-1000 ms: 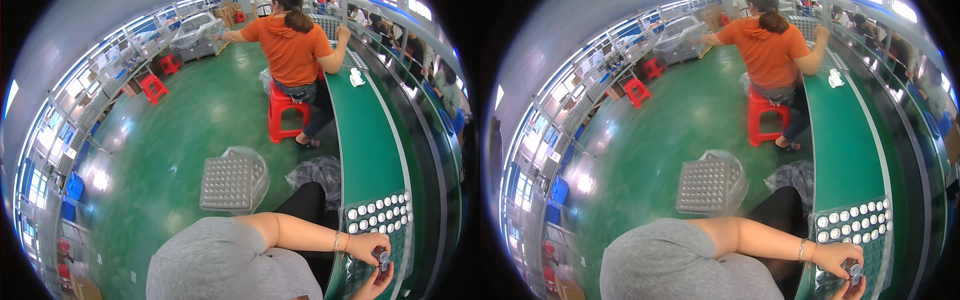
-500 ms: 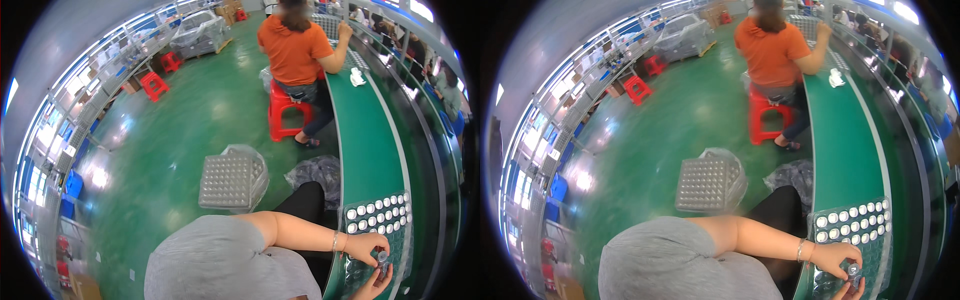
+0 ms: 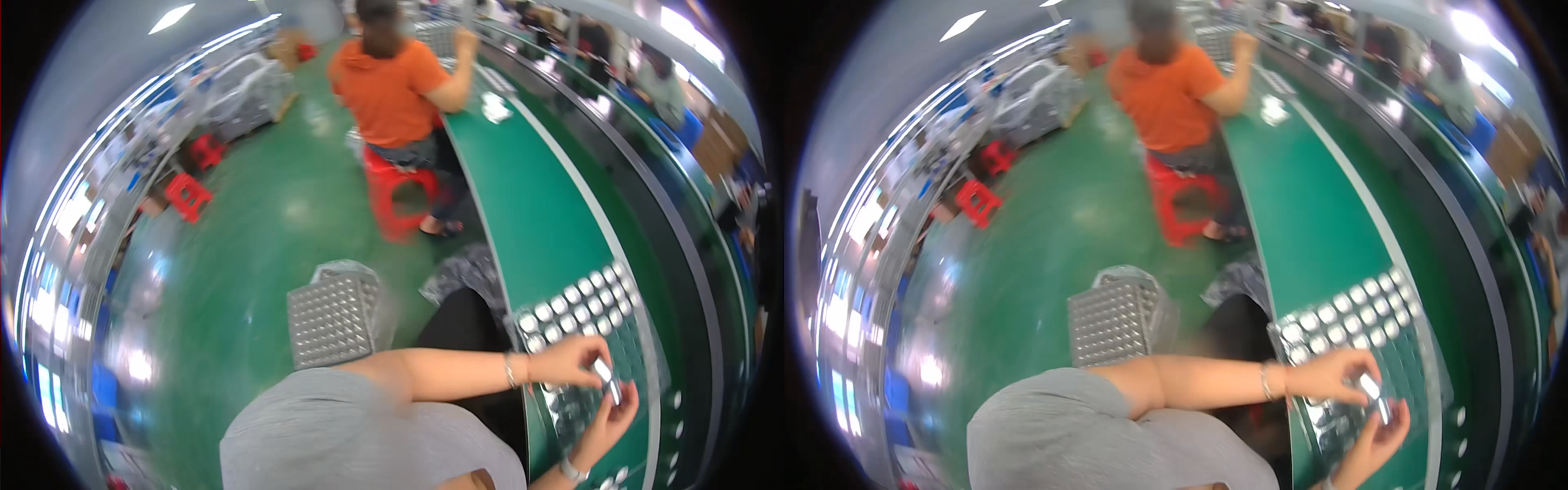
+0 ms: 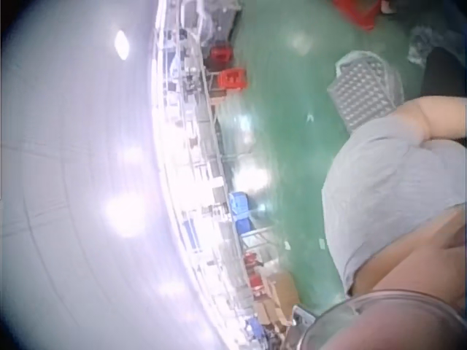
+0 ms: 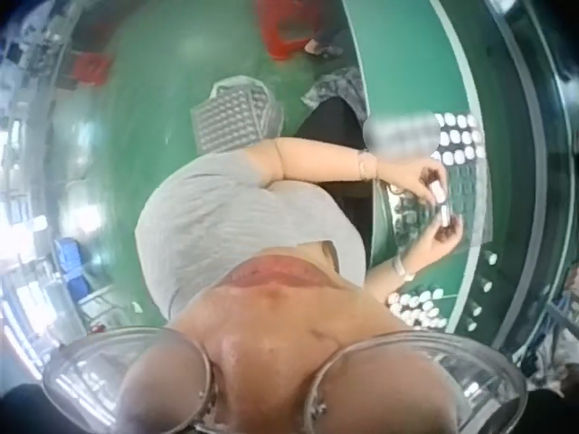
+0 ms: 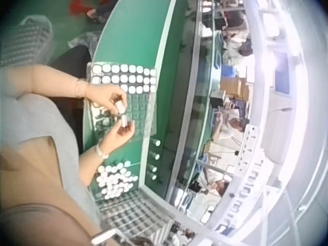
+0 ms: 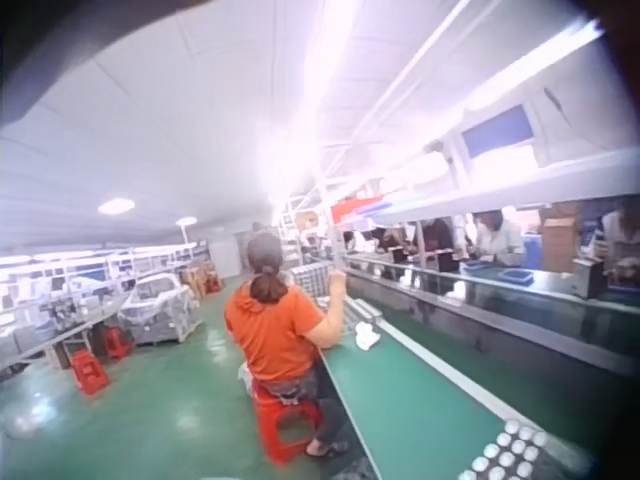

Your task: Inspecting small cylindrical electronic components and organizing them into a plastic tray on an assembly line.

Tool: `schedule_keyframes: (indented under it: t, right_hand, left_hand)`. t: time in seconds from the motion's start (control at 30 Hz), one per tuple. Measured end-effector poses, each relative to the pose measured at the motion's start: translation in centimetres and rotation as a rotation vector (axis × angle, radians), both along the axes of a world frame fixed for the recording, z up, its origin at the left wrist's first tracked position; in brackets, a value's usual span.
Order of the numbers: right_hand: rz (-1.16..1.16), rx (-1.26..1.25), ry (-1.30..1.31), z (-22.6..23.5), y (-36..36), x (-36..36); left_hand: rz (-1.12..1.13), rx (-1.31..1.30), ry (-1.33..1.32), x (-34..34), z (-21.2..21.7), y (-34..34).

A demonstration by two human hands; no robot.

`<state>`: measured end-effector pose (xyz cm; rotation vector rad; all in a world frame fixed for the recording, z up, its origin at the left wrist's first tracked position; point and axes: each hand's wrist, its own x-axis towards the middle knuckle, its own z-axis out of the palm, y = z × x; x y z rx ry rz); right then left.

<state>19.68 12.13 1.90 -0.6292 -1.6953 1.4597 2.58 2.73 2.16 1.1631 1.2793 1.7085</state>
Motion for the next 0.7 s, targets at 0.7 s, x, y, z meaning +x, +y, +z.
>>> schedule_keyframes:
  t: [0.7]
  right_hand:
    - [0.038,0.061,-0.053,1.8,-0.5,-1.2]
  left_hand:
    - [-0.05,0.061,-0.123,-1.0,-0.6,0.4]
